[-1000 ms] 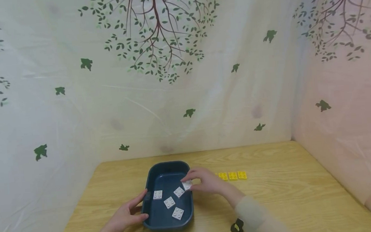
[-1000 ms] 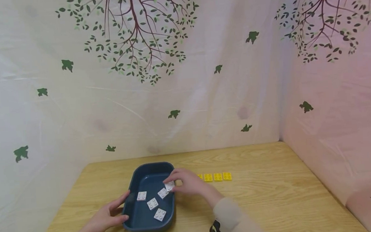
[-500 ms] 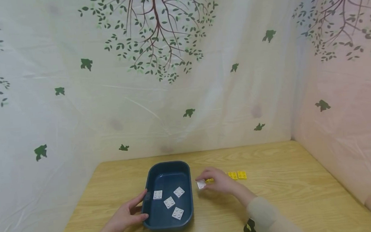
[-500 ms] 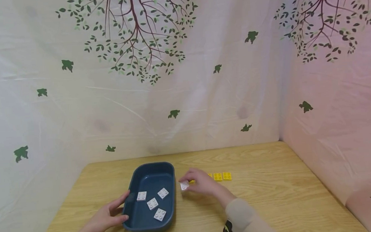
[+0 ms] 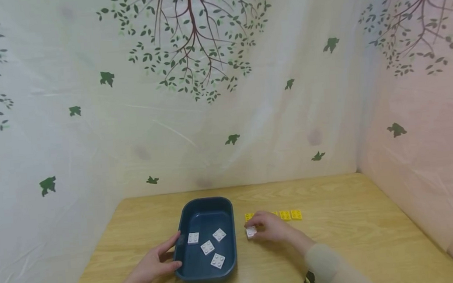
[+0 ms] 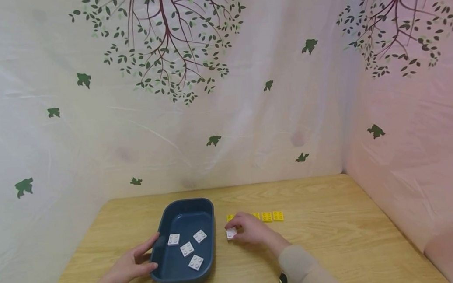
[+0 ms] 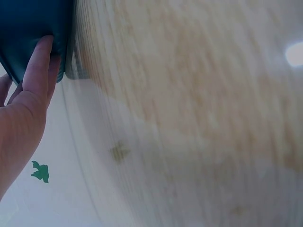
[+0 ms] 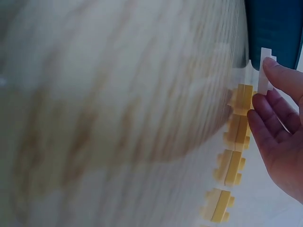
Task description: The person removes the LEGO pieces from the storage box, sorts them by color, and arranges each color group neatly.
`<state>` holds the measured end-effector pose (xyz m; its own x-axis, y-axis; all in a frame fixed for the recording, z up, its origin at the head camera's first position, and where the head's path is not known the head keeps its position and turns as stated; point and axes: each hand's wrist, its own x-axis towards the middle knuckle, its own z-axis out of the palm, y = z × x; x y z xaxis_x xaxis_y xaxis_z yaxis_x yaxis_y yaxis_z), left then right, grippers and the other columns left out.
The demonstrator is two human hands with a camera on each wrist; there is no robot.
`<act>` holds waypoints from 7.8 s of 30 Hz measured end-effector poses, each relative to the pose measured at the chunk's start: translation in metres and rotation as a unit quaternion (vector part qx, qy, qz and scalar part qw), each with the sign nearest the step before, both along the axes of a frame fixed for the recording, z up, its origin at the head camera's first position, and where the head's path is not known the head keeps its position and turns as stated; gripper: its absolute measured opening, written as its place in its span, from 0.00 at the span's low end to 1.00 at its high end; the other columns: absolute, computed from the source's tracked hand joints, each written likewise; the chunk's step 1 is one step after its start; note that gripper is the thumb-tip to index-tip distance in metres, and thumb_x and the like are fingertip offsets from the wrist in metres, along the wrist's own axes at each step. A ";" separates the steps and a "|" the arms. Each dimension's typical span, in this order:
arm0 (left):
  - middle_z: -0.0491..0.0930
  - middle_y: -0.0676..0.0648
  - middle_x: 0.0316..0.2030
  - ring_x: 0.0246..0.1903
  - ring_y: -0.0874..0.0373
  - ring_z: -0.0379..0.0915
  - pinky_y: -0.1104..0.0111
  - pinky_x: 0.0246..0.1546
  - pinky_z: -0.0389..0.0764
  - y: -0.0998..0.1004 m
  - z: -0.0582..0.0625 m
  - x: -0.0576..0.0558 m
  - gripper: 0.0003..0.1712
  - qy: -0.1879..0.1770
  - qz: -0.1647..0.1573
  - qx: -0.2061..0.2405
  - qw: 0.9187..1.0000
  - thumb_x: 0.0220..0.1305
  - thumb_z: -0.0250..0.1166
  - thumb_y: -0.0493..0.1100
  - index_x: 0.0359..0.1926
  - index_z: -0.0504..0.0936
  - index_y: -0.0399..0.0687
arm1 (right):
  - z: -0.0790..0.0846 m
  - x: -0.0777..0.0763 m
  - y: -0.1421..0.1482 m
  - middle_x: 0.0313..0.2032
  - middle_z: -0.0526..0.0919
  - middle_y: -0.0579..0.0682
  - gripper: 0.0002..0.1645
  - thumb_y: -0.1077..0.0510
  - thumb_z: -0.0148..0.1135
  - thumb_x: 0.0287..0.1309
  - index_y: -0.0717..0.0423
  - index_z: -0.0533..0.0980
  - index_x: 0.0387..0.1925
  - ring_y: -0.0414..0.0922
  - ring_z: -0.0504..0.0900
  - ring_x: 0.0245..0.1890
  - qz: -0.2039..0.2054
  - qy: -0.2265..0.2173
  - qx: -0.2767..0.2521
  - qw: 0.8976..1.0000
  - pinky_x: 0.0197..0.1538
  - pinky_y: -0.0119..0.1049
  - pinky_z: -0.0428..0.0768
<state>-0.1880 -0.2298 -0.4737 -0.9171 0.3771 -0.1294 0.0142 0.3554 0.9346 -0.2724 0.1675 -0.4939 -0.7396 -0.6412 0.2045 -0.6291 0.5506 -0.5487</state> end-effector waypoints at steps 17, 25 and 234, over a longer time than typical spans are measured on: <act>0.50 0.29 0.73 0.63 0.29 0.63 0.45 0.60 0.71 0.001 0.003 0.003 0.48 -0.003 0.001 -0.007 1.000 0.64 0.69 0.42 0.77 0.53 0.45 | 0.000 0.000 0.000 0.39 0.81 0.39 0.16 0.61 0.75 0.53 0.52 0.84 0.45 0.36 0.75 0.38 -0.011 -0.023 0.006 1.000 0.46 0.36 0.78; 0.50 0.29 0.73 0.63 0.29 0.63 0.45 0.60 0.71 0.001 0.002 0.005 0.48 -0.002 0.000 -0.002 1.000 0.64 0.69 0.41 0.77 0.52 0.45 | -0.003 0.000 0.001 0.38 0.81 0.39 0.16 0.61 0.76 0.51 0.51 0.84 0.44 0.36 0.75 0.38 -0.009 -0.031 0.015 0.999 0.46 0.36 0.78; 0.48 0.27 0.73 0.63 0.29 0.63 0.49 0.58 0.74 0.015 0.005 0.013 0.47 -0.017 0.009 0.002 1.000 0.67 0.66 0.43 0.78 0.49 0.44 | 0.031 0.011 -0.144 0.47 0.85 0.36 0.20 0.57 0.71 0.58 0.46 0.84 0.53 0.30 0.78 0.48 0.111 0.005 0.018 0.994 0.55 0.25 0.73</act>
